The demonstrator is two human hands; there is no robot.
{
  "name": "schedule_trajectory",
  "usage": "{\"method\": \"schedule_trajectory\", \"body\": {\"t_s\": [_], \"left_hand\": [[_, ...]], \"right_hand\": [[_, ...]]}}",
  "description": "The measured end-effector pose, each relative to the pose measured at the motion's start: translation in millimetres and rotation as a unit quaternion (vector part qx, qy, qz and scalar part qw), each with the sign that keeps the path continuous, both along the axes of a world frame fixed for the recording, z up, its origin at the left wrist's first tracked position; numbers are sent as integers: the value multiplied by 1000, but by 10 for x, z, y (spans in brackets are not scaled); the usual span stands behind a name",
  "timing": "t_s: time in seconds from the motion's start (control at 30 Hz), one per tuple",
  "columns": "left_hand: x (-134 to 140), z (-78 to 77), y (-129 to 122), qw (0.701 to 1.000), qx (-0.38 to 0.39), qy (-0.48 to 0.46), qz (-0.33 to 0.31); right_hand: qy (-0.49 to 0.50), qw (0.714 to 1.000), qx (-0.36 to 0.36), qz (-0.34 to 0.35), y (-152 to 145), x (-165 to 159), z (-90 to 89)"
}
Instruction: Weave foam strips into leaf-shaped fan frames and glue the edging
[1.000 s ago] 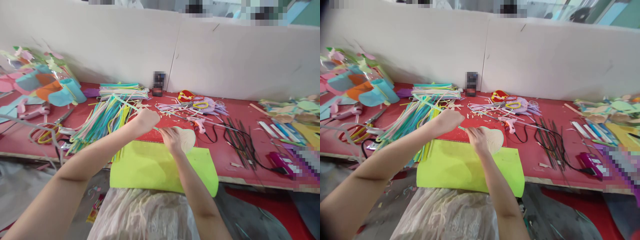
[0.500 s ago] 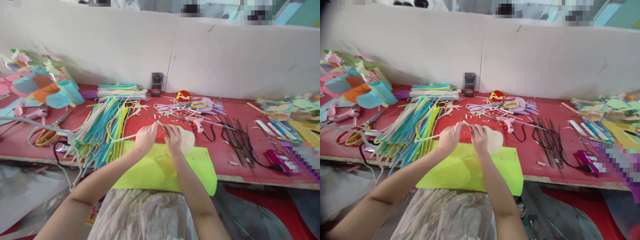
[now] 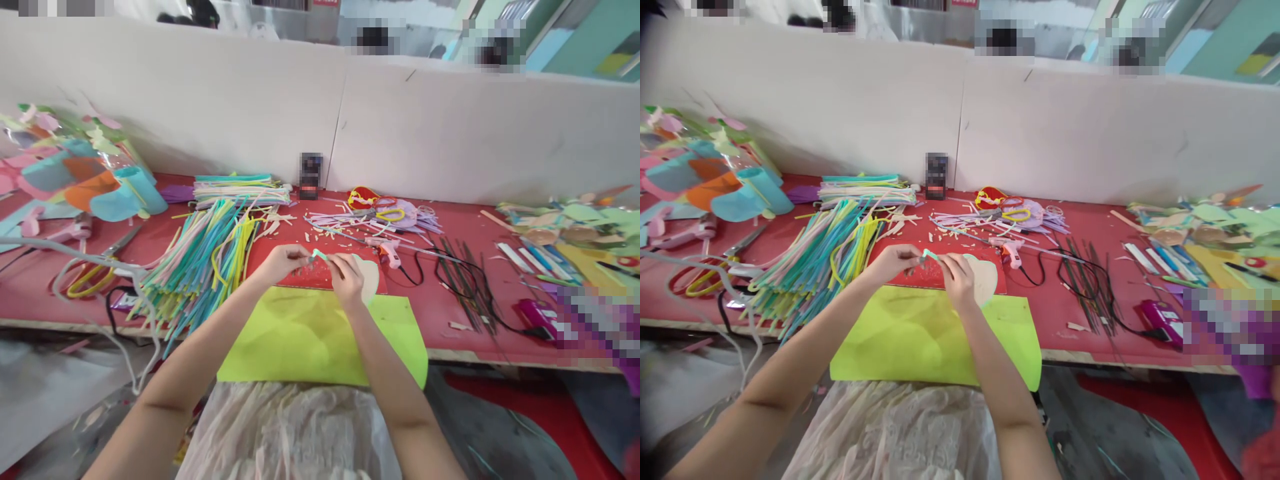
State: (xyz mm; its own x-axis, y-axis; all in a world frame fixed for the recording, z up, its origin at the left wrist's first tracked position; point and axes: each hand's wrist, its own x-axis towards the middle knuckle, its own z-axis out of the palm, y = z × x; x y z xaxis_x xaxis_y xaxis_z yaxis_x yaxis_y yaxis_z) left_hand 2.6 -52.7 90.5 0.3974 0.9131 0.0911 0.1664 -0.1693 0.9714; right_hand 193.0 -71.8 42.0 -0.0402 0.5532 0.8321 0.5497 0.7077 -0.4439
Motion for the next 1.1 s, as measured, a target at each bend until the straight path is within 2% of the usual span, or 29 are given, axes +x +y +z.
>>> {"method": "schedule_trajectory", "body": {"t_s": [0.17,0.23,0.37,0.47,0.53,0.63,0.73,0.83,0.93,1.0,1.1], "left_hand": [[-185,120,145,987,-62,72,-127],[-235,212,231,968,-72,126,-202],[-227,442,414,912,-75,240,-325],[-133,589,514,881,-79,282,-371],[-53,652,548,871,-78,304,-378],[66,708,537,860,-46,359,-359],[183,753,422,836,57,455,-301],[303,789,212,788,179,568,-155],[400,787,-6,761,219,609,-40],[438,750,-117,763,216,609,5],[466,639,-242,783,214,579,72]], "right_hand": [[-23,998,4,64,-60,63,60],[-54,994,9,98,-81,89,67],[-138,980,6,141,-99,167,80],[-216,964,-2,156,-86,240,122],[-270,949,-2,164,-75,279,174],[-330,930,8,160,-66,310,268],[-376,915,21,143,-67,308,331],[-405,907,14,119,-69,287,317],[-398,914,-16,81,-58,262,236],[-379,924,-28,52,-44,251,173],[-348,937,-34,10,-27,247,112]]}}
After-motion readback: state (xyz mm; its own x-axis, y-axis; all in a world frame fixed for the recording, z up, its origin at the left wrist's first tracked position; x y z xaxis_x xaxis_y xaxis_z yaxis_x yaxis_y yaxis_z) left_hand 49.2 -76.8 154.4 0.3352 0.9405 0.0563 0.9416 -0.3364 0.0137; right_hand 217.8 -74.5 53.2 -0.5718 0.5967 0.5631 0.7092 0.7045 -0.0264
